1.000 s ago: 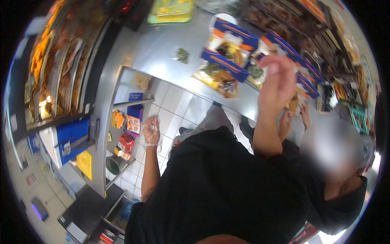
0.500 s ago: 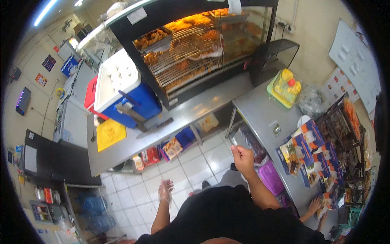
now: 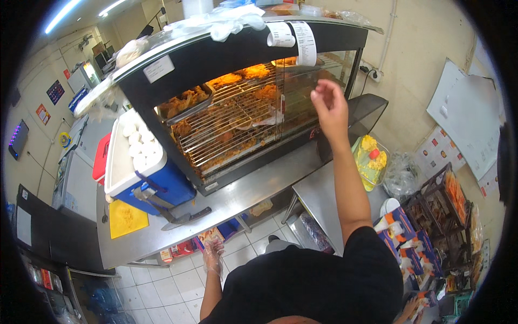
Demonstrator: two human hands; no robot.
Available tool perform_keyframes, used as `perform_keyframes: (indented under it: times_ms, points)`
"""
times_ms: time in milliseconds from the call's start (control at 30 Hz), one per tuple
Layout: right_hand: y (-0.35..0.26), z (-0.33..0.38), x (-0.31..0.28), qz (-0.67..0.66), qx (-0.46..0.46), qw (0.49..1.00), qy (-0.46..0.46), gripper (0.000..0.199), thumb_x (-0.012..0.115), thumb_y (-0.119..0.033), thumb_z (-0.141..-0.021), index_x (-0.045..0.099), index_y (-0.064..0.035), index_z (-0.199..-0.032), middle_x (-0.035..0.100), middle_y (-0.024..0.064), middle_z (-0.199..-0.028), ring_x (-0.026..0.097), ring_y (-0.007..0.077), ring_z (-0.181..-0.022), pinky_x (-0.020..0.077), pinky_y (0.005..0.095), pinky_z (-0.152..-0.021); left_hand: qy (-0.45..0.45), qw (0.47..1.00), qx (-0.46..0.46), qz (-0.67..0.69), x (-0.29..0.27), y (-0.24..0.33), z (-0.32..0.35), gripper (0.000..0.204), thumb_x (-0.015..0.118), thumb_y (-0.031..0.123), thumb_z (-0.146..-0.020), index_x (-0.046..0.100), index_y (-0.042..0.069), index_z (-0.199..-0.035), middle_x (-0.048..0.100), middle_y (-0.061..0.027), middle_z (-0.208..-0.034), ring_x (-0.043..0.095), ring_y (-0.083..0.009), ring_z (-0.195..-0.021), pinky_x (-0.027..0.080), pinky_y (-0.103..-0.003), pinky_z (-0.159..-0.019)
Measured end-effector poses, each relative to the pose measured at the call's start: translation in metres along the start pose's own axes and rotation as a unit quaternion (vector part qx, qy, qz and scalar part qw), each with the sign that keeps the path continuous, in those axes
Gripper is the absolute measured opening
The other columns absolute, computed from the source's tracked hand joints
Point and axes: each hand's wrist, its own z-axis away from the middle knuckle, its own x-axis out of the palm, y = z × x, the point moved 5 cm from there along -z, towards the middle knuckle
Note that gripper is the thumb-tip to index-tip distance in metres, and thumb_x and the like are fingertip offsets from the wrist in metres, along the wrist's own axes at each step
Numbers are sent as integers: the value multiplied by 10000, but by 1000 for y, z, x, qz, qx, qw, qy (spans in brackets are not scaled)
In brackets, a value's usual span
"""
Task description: The person assembles food boxes by scooping scrambled eggs into containers, placing buns and fried chicken pieces inside, and adding seaweed packets. They retrieve buns from a cooler and chicken from a heated display, then arrange the completed boxes on the counter.
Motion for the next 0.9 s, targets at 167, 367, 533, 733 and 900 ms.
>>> perform_keyframes:
  times_ms: [167,367,533,733,900]
  points:
    - [50,-112,-3,14,-45,990,131,453,706,-190,-801,504,-18,-1168,604,65,-932,560,102,-784,451,253,-743,-36,995,15,92,42,-1,-54,615,388,566,-928,572,-1,-1077,640,-115,-889,583,-171,-729,456,-278,-658]
    - [49,-100,-6,-101,-53,991,73,400,635,-96,-842,470,-5,-1195,606,85,-917,562,98,-785,459,261,-724,-100,993,-11,-56,126,16,-69,562,410,526,-939,579,3,-1055,642,-98,-889,585,-167,-730,463,-292,-668]
    - [4,50,-125,200,-132,943,228,127,582,-17,-848,604,2,-972,614,68,-922,575,131,-883,456,267,-786,-222,957,-95,-161,150,-13,-94,511,434,525,-933,595,50,-1033,634,-54,-871,578,-149,-738,452,-287,-703]
    - [-52,203,-307,272,135,842,445,150,562,-66,-885,612,-7,-1013,628,57,-949,563,122,-908,435,264,-836,-403,842,-155,-324,178,-56,-97,490,469,521,-921,629,63,-992,662,-45,-880,578,-121,-738,445,-263,-686]
    - [-127,331,-459,558,188,681,435,204,606,-124,-864,628,-7,-1030,646,90,-1017,582,169,-963,423,292,-885,-496,760,-127,-400,233,-91,-86,525,515,517,-900,647,26,-1032,652,-64,-894,585,-147,-767,457,-298,-705]
